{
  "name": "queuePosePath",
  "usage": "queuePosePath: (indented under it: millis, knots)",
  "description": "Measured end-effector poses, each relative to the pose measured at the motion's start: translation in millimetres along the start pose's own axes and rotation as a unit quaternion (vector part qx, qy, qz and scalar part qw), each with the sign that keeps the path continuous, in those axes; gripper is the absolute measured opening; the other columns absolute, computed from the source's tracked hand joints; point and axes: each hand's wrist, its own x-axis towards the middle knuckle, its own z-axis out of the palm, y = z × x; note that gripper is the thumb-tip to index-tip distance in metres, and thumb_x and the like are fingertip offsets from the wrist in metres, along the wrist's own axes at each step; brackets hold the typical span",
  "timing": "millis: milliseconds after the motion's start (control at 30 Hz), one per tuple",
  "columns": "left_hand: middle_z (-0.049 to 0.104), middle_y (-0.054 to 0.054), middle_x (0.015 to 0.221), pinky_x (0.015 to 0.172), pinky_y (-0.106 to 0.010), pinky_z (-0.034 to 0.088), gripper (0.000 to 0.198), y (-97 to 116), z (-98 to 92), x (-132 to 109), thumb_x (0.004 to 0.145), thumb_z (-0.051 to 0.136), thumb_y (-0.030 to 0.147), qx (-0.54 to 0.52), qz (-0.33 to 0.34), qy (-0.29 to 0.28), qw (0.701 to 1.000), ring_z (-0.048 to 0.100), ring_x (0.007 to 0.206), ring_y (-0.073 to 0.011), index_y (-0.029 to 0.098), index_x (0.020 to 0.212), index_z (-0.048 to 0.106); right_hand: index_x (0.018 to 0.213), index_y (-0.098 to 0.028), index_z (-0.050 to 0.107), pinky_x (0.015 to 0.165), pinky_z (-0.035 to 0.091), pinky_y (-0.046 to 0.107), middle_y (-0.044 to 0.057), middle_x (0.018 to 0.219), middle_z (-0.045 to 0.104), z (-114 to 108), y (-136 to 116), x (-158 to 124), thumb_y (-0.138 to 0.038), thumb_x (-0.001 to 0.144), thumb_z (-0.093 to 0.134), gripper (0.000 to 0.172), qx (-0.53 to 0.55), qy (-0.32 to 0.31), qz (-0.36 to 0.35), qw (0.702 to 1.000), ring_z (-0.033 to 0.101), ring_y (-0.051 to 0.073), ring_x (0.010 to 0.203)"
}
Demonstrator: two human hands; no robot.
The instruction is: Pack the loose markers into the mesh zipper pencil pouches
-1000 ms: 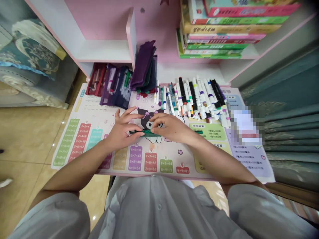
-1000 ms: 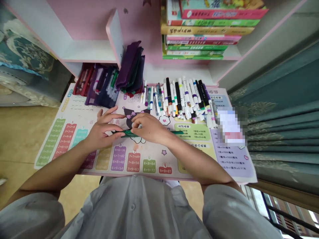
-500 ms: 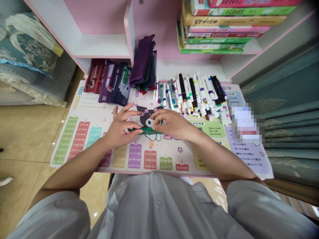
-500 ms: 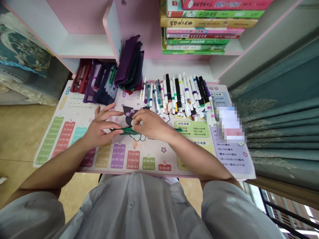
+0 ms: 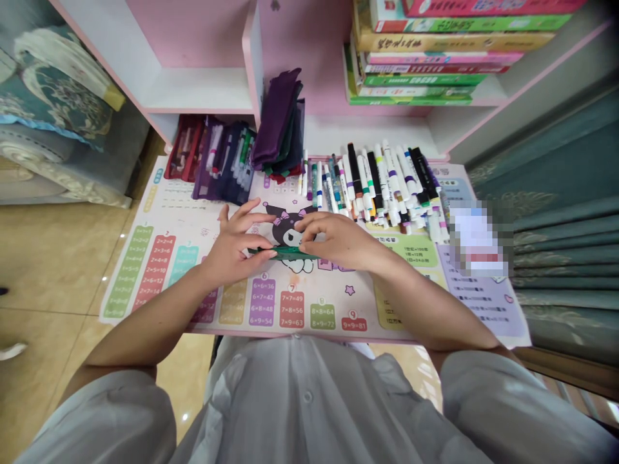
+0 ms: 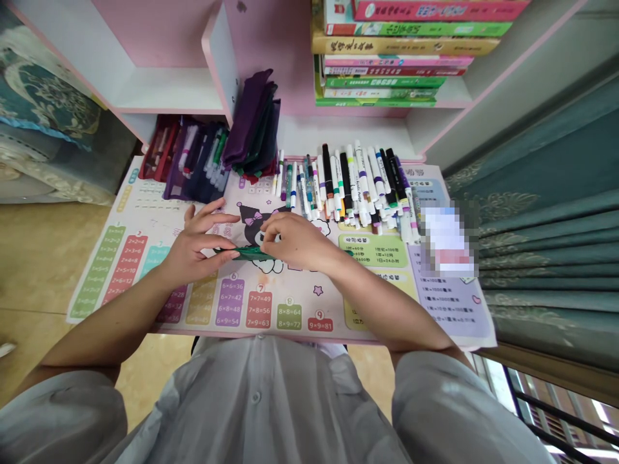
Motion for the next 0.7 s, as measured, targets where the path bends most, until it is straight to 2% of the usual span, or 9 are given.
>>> queuePosePath:
  millis: [367, 700]
  knots:
    - [0.068, -0.003, 0.128, 0.122, -0.057, 0.010, 0.026, 0, -1.3, 0, 0.089, 0.066, 0.043, 0.011, -0.029, -0.015, 0.999, 0.039, 0.144, -0.0298, 0.026, 0.070, 0.074, 0.060, -0.025, 0.068, 0.107, 0.047, 0.048, 0.000, 0.113, 0.073, -3, 1, -1, -0.020, 0.076, 0.066, 0.017, -0.003, -0.004, -0.002, 1.000, 0.059, 0.027, 0.125]
    - [0.068, -0.004, 0.127, 0.121, -0.059, 0.014, 0.028, -2, -4.5, 0, 0.090, 0.065, 0.043, 0.011, -0.011, 0.000, 1.000, 0.041, 0.143, -0.0315, 0.026, 0.069, 0.073, 0.057, -0.024, 0.064, 0.105, 0.048, 0.045, 0.000, 0.109, 0.074, -11, 1, -3, -0.018, 0.077, 0.065, 0.020, -0.007, -0.003, -0.009, 1.000, 0.062, 0.025, 0.119]
